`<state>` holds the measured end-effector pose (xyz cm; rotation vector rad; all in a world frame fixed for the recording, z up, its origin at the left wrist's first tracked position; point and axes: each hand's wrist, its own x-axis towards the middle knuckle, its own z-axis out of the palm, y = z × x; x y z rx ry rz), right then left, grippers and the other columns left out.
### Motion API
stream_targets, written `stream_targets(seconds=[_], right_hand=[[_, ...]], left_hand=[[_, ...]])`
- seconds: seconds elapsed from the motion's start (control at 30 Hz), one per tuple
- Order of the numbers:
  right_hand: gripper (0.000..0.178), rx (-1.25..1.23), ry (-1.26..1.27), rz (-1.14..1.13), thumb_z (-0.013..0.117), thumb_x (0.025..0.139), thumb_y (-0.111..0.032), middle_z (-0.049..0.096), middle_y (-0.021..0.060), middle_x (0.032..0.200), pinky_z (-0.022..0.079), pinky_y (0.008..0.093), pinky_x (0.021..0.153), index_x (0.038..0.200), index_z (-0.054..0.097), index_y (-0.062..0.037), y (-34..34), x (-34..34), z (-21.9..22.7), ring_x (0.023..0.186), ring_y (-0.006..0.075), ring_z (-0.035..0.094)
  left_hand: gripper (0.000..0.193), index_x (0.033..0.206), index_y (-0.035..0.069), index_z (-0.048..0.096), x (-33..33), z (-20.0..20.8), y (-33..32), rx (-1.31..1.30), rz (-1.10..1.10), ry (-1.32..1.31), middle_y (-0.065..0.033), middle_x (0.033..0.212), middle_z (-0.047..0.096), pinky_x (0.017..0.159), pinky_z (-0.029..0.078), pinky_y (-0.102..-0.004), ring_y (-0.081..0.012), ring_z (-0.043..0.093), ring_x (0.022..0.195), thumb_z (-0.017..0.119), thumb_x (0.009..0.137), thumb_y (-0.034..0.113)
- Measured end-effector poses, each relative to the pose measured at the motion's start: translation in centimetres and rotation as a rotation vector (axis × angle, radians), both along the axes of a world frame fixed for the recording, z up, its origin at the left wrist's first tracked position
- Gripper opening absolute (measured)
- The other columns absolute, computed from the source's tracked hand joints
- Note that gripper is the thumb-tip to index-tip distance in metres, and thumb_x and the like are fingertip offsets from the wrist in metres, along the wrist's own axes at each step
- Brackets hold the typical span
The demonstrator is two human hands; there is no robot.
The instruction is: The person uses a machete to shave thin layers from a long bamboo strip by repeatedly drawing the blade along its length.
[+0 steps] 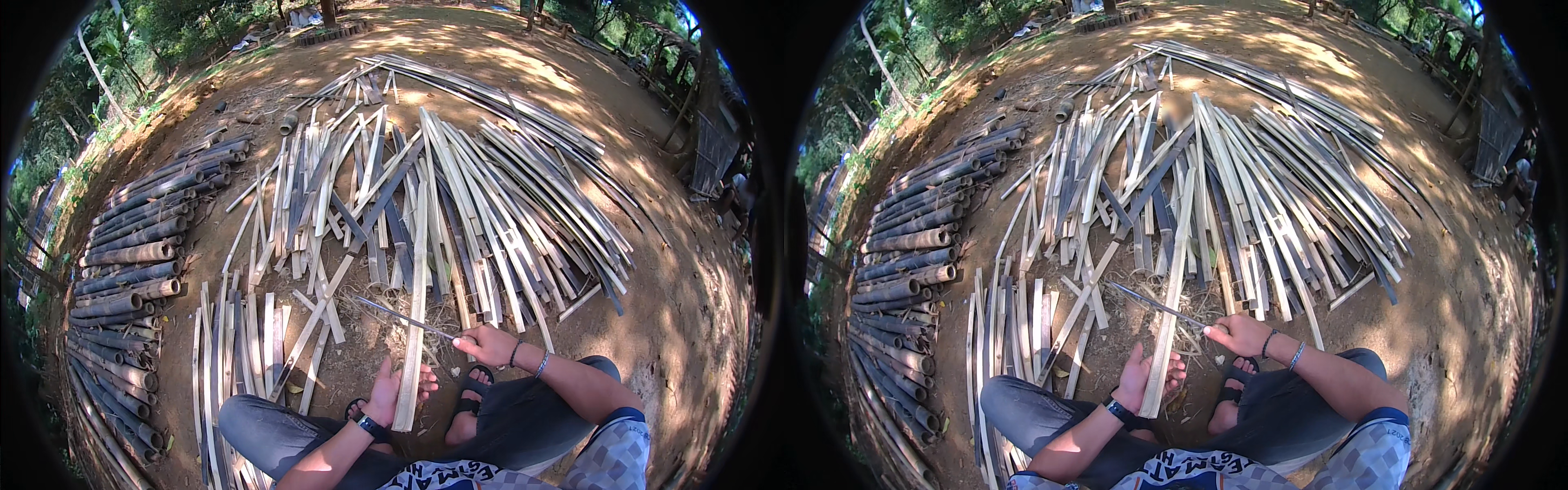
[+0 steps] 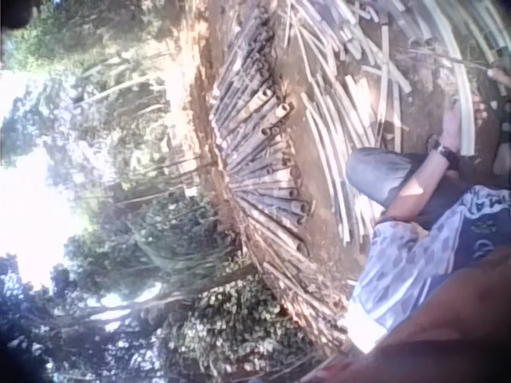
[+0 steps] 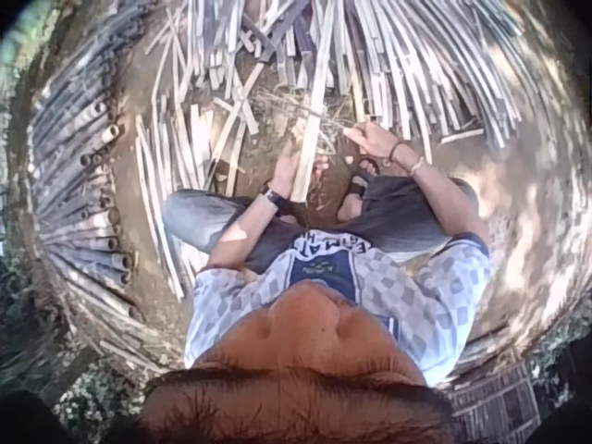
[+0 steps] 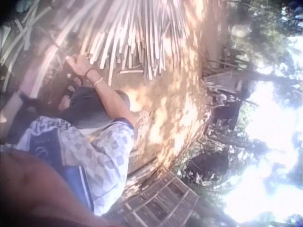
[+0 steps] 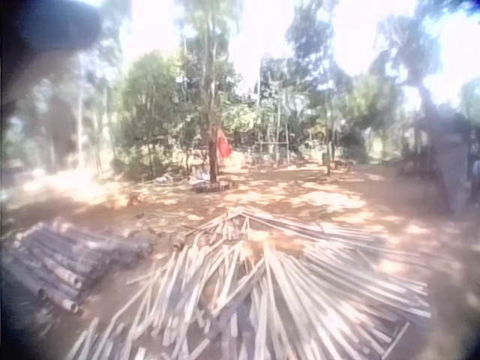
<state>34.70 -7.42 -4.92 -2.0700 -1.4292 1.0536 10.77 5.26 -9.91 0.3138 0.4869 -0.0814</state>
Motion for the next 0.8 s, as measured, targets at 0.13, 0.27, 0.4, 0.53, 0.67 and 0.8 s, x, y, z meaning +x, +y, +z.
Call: stream_targets(seconds=[0.13,0.27,0.4,0.53,0.67,0.8], right_hand=[[0.053,-0.015,0.036,0.011,0.046,0.094,-0.050,0.054,0.0144,0.060,0.044,0.0404,0.060,0.080,0.058,-0.0001,-0.1,-0.3,-0.1,0.060,0.0283,0.057],[0.053,-0.085,0.039,0.031,0.046,0.094,-0.050,0.058,0.0175,0.064,0.046,0.0415,0.062,0.083,0.061,0.0002,-0.4,-0.6,0.8,0.061,0.0323,0.058],[0.054,0.016,-0.067,0.104,0.046,0.094,-0.051,0.061,0.0196,0.063,0.051,0.0418,0.066,0.090,0.064,0.0006,-1.0,0.1,1.0,0.062,0.0334,0.064],[0.052,-0.004,-0.023,0.129,0.049,0.093,-0.049,0.061,0.0226,0.068,0.050,0.0441,0.067,0.093,0.066,0.0005,-0.3,-0.2,2.3,0.069,0.0391,0.063],[0.057,-0.015,-0.068,0.128,0.045,0.093,-0.054,0.059,0.0125,0.052,0.053,0.0419,0.065,0.094,0.065,-0.0011,-0.3,-0.4,2.2,0.061,0.0330,0.065],[0.054,-0.002,-0.163,0.214,0.045,0.092,-0.055,0.061,0.0155,0.057,0.053,0.0442,0.065,0.095,0.066,-0.0042,-0.6,-0.9,1.6,0.063,0.0349,0.065]], left_hand=[[0.071,0.131,0.005,0.048,2.3,-1.6,0.7,-0.052,0.048,0.092,-0.0123,0.096,0.063,0.055,0.049,-0.0228,-0.0183,0.059,0.069,0.018,0.096,0.059],[0.056,0.128,0.013,0.051,2.8,-0.5,-0.2,0.118,0.020,0.093,-0.0080,0.087,0.061,0.055,0.048,-0.0242,-0.0150,0.056,0.058,0.022,0.099,0.050],[0.049,0.119,0.008,0.054,1.5,3.7,-1.9,0.276,-0.052,0.193,-0.0049,0.079,0.056,0.059,0.048,-0.0288,-0.0173,0.056,0.061,0.030,0.097,0.045],[0.051,0.113,0.004,0.054,-0.4,4.1,-1.6,0.151,-0.024,0.200,-0.0054,0.080,0.054,0.058,0.046,-0.0310,-0.0196,0.053,0.061,0.029,0.096,0.045],[0.059,0.112,0.003,0.053,-0.6,3.3,-0.8,0.157,-0.045,0.201,-0.0053,0.077,0.050,0.055,0.044,-0.0304,-0.0185,0.051,0.059,0.020,0.096,0.050],[0.060,0.110,0.004,0.051,-0.6,4.6,-1.6,0.150,-0.065,0.116,-0.0042,0.073,0.047,0.052,0.043,-0.0280,-0.0160,0.049,0.057,0.019,0.097,0.054]])
